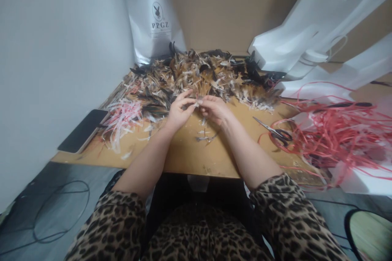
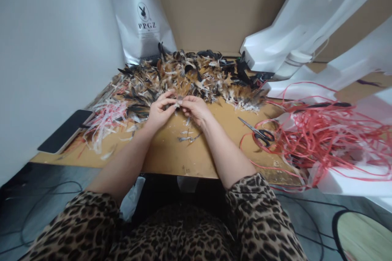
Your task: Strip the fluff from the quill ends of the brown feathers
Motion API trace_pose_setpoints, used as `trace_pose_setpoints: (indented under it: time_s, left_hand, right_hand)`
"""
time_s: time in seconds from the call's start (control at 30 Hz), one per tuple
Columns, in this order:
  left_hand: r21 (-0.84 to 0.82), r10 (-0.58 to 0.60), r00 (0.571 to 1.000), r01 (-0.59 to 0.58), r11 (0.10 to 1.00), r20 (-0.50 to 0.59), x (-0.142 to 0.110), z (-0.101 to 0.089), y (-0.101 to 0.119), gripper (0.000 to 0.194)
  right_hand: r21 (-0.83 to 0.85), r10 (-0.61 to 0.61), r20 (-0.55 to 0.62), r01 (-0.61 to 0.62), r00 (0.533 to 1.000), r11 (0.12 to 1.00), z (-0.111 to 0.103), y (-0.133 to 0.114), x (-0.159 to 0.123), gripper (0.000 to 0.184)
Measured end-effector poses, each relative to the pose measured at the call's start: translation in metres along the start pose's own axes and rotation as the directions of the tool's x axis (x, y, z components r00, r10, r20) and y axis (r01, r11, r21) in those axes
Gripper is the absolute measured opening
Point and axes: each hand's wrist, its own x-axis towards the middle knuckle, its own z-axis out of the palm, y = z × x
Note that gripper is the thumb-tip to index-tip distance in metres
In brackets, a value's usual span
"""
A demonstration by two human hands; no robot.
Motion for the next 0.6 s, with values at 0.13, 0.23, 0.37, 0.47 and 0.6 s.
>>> trace_pose_setpoints:
  time_s: [0.13,0.23,0.37,0.47,0.6]
  left_hand:
    - [-0.105,-0.139,0.989,0.144,0.984,0.057,0.000,-0.001,-0.009,0.017]
    - [-0.175,-0.252,0.961,0.269,0.947,0.116,0.000,-0.001,-0.016,0.020]
    - [-0.255,-0.316,0.940,0.340,0.905,0.132,-0.002,0.002,-0.015,0.026]
    - [-0.292,-0.322,0.935,0.353,0.889,0.149,-0.002,0.005,-0.012,0.027]
    - [-0.292,-0.332,0.936,0.352,0.889,0.119,-0.001,0.005,-0.015,0.027]
  right_hand:
    - [-0.109,-0.080,-0.043,0.075,0.996,0.991,0.002,-0.001,-0.001,0.039]
    - [-0.115,-0.106,-0.066,0.098,0.992,0.989,0.002,0.000,0.000,0.039]
    - [-0.134,-0.122,-0.077,0.111,0.989,0.985,0.000,0.002,0.001,0.037]
    - [-0.129,-0.136,-0.034,0.130,0.990,0.983,0.001,0.004,0.001,0.035]
    - [-0.171,-0.199,-0.042,0.189,0.979,0.967,0.005,0.004,-0.002,0.030]
